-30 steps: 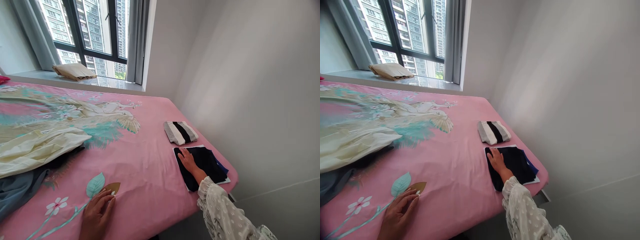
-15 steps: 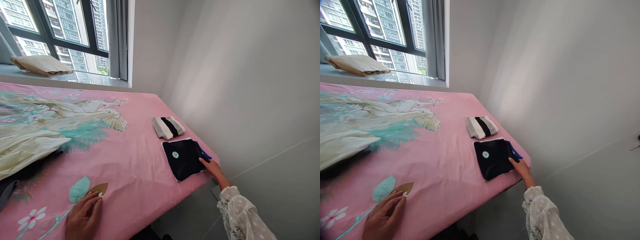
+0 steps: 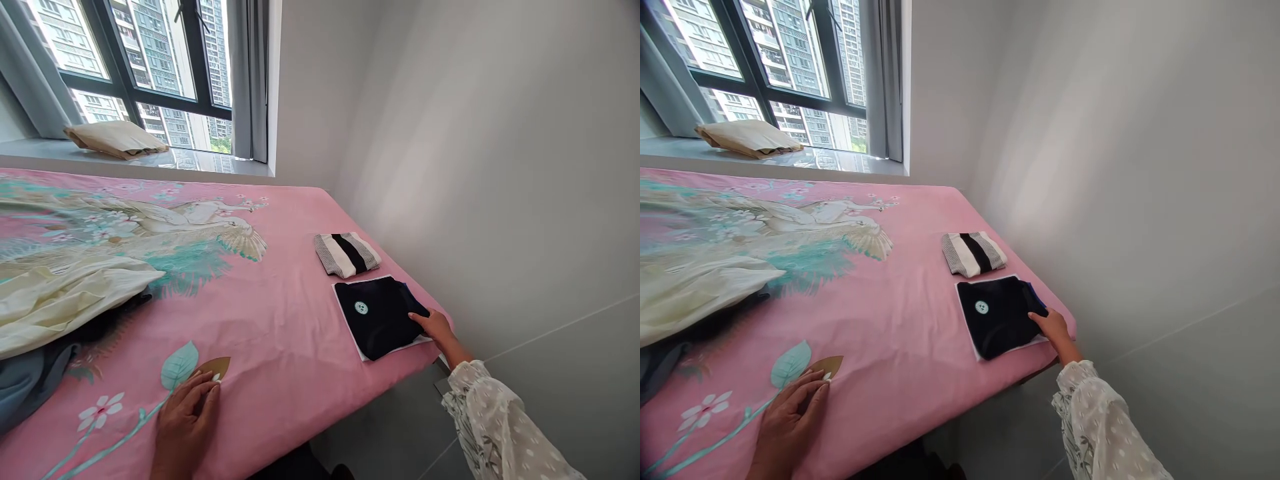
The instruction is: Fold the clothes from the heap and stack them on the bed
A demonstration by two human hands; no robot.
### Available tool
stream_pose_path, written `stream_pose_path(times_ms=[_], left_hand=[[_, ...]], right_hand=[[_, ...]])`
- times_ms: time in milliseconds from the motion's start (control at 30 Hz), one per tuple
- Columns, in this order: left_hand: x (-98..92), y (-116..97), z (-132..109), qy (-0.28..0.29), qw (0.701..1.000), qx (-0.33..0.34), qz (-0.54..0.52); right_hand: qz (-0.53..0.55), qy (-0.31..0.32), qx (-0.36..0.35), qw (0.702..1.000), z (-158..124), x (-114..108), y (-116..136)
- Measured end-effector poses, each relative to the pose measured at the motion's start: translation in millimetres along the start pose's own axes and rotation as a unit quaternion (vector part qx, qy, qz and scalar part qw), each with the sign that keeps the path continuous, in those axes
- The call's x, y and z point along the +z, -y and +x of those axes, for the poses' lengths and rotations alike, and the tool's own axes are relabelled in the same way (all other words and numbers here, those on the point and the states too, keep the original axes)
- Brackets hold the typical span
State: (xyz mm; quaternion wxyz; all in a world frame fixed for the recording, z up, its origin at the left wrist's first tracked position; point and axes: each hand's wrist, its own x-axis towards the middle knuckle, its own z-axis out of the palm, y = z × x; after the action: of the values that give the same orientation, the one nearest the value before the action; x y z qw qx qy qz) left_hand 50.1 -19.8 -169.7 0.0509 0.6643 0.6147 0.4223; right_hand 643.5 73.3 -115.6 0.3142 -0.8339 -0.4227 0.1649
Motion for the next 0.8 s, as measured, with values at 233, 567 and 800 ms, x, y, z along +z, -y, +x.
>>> stream_pose_path(times_ms=[233,567,800], left_hand=[[0.1,-2,-1,0.005,1.0,-0.013,-0.003],[-5.8,-12,-2,-0.013,1.0,-0.009,-0.023],[-15.2,-32,-13,-0.037,0.998,-0.046,-0.03]], right_hand=[[-0.058,-0.043,0.005,0.997,0,-4,1],[-0.098,-0.009,-0.363,0.926,-100,62,51],[0.059,0.154,-0.286,0.944,-185,78,106]])
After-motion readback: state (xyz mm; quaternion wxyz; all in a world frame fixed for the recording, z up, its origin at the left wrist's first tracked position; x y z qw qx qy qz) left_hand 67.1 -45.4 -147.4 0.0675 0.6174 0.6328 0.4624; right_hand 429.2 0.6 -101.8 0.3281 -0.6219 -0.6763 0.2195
